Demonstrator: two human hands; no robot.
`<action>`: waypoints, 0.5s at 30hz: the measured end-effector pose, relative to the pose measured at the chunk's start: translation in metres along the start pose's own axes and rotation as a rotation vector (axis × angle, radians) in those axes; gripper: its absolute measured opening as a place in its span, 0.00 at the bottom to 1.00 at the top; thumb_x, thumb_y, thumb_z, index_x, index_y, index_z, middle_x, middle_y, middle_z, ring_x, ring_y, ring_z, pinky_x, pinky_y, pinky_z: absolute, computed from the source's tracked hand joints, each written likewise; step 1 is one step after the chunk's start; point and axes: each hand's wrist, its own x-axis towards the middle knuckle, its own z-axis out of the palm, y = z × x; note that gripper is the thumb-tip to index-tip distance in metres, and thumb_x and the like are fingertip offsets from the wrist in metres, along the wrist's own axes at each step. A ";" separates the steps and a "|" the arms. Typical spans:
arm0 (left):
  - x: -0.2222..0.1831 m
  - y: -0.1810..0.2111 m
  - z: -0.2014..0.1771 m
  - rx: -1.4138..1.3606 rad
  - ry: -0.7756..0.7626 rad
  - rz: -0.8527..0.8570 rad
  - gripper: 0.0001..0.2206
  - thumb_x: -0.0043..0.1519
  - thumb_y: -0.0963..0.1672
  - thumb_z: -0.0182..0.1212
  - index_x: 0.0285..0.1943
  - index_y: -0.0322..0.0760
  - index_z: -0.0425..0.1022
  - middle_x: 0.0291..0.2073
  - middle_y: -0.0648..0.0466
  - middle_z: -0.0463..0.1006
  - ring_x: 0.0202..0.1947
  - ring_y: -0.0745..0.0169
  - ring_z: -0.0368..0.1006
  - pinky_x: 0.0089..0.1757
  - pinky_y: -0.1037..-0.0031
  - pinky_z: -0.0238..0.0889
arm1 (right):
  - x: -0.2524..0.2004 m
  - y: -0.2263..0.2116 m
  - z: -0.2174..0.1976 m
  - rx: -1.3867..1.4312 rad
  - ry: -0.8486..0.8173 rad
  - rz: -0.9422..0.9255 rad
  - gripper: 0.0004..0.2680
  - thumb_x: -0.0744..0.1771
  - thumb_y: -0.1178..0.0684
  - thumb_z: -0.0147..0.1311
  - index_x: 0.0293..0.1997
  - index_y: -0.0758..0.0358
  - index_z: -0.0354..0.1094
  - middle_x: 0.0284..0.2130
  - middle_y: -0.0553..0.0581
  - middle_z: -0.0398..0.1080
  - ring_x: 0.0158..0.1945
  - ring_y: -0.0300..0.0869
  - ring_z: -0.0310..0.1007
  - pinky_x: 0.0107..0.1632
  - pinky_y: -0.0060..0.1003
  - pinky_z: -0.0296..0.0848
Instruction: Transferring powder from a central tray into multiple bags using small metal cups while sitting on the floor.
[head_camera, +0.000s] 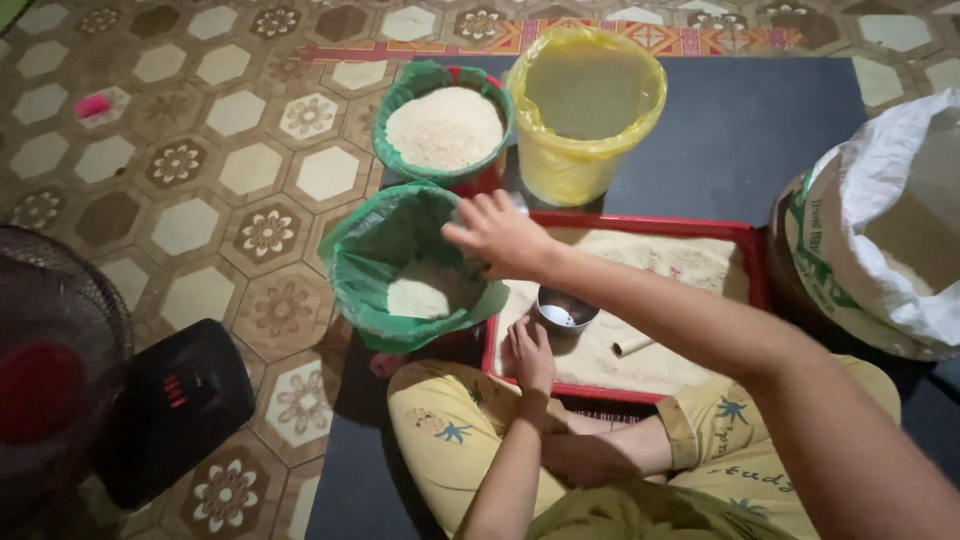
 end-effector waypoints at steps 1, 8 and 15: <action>-0.002 0.010 -0.009 -0.004 -0.002 0.001 0.11 0.67 0.51 0.52 0.55 0.50 0.71 0.49 0.55 0.74 0.53 0.52 0.72 0.57 0.62 0.58 | 0.007 -0.005 0.019 -0.003 -0.003 0.001 0.40 0.47 0.44 0.77 0.63 0.49 0.60 0.46 0.62 0.67 0.47 0.55 0.69 0.49 0.51 0.66; -0.004 0.016 -0.017 -0.123 0.022 0.036 0.10 0.67 0.49 0.52 0.53 0.45 0.72 0.48 0.50 0.74 0.51 0.44 0.71 0.56 0.57 0.58 | 0.055 -0.043 0.044 -0.374 0.065 -0.220 0.12 0.69 0.40 0.45 0.46 0.56 0.68 0.39 0.73 0.72 0.42 0.70 0.73 0.51 0.73 0.65; -0.005 0.027 -0.025 -0.096 0.032 0.044 0.10 0.65 0.47 0.53 0.53 0.44 0.72 0.47 0.48 0.74 0.49 0.41 0.72 0.54 0.56 0.60 | 0.066 -0.054 -0.012 -0.574 0.019 -0.383 0.06 0.67 0.43 0.50 0.43 0.47 0.69 0.45 0.68 0.69 0.52 0.67 0.70 0.59 0.74 0.62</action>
